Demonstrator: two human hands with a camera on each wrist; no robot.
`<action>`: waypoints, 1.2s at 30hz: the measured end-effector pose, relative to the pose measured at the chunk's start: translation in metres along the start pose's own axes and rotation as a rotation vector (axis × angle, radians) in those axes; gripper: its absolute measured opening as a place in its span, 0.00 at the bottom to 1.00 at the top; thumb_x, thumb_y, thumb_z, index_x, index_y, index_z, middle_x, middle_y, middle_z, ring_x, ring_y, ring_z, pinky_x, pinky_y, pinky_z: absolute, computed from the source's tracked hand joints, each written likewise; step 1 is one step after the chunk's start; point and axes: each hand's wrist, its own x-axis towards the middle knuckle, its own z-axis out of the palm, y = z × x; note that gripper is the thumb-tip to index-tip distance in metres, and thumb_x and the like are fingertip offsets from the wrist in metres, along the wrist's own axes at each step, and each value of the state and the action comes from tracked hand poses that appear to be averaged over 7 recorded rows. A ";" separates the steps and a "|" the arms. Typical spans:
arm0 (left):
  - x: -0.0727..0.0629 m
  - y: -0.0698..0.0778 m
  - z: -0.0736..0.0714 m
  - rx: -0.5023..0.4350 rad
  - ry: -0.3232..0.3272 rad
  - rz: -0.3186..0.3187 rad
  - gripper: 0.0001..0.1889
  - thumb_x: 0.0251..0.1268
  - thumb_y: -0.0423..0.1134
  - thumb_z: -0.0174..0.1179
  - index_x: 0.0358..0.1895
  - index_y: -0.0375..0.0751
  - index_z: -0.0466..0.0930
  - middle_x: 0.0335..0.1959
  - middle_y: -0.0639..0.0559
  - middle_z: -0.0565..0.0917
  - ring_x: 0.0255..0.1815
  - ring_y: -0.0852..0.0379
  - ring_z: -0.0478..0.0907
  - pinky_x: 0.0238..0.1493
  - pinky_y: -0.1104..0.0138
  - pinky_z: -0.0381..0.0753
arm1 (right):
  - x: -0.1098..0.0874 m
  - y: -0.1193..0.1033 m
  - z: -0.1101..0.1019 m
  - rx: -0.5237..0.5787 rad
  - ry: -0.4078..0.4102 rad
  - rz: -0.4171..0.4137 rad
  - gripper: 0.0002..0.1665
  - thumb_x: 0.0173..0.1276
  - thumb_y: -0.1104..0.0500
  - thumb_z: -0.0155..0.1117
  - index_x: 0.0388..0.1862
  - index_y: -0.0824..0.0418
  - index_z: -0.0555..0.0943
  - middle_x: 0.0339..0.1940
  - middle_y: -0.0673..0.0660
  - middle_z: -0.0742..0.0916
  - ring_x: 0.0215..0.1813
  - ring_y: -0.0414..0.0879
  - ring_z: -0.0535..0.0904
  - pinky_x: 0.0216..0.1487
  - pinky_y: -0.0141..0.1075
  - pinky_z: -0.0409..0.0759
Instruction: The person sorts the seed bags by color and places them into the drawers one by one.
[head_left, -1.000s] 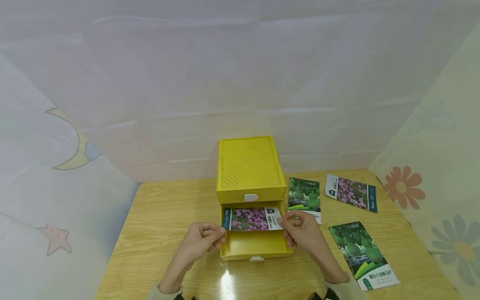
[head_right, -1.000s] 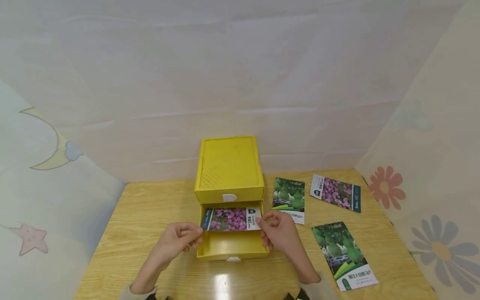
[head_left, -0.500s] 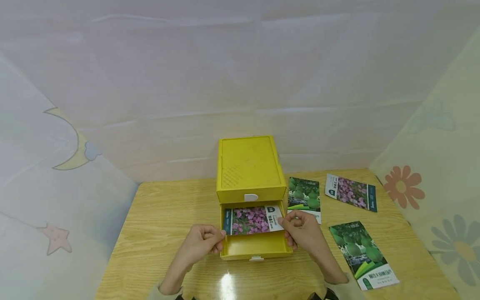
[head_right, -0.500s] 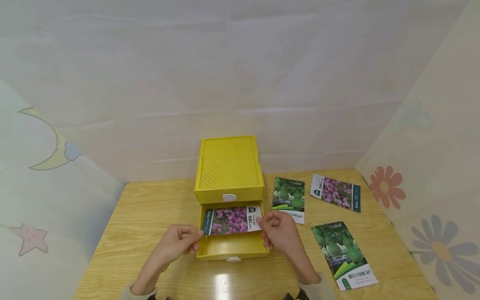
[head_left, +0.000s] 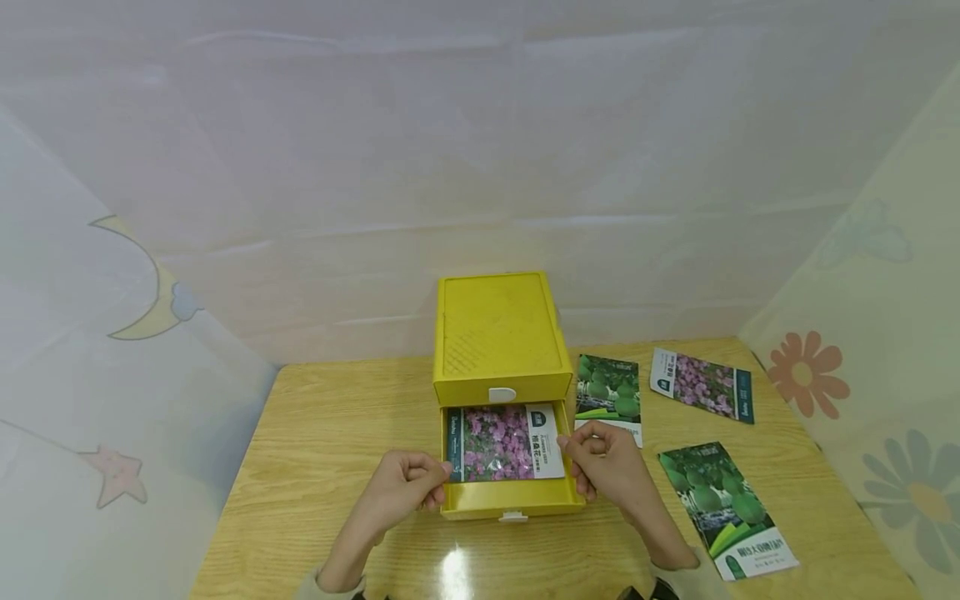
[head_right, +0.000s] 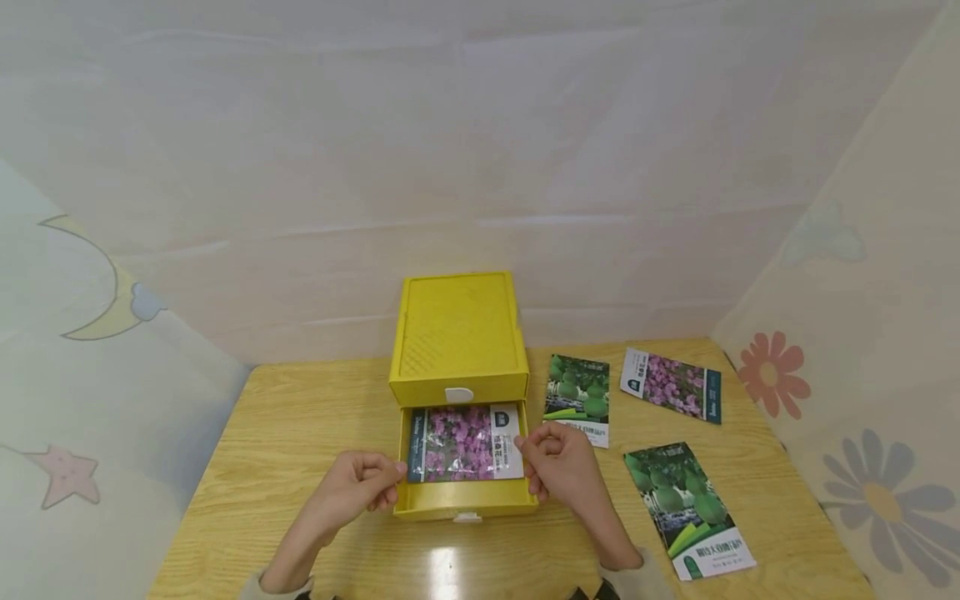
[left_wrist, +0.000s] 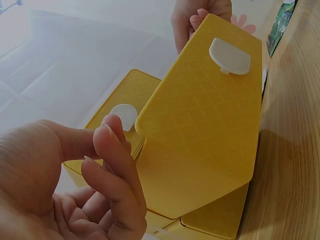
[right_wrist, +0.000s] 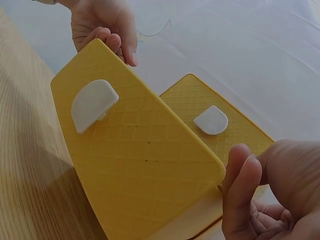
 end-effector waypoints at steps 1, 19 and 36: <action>0.000 0.001 0.000 -0.003 0.001 0.000 0.19 0.78 0.42 0.66 0.42 0.22 0.85 0.23 0.54 0.87 0.23 0.62 0.80 0.28 0.74 0.83 | 0.000 0.000 0.000 -0.001 -0.005 -0.006 0.20 0.78 0.53 0.71 0.41 0.71 0.79 0.19 0.61 0.84 0.14 0.46 0.78 0.15 0.37 0.78; -0.006 0.008 0.011 0.081 0.066 0.070 0.16 0.77 0.42 0.66 0.44 0.26 0.84 0.28 0.46 0.88 0.25 0.58 0.81 0.30 0.71 0.83 | -0.003 0.004 -0.024 -0.106 0.068 -0.047 0.17 0.79 0.55 0.69 0.48 0.72 0.81 0.25 0.58 0.86 0.21 0.47 0.82 0.24 0.37 0.81; 0.006 0.029 0.041 0.252 -0.004 0.240 0.08 0.77 0.42 0.66 0.45 0.41 0.87 0.38 0.41 0.91 0.35 0.41 0.86 0.32 0.69 0.85 | 0.002 0.014 -0.073 -0.328 0.159 -0.093 0.21 0.82 0.50 0.66 0.54 0.69 0.82 0.31 0.54 0.88 0.32 0.42 0.86 0.31 0.37 0.85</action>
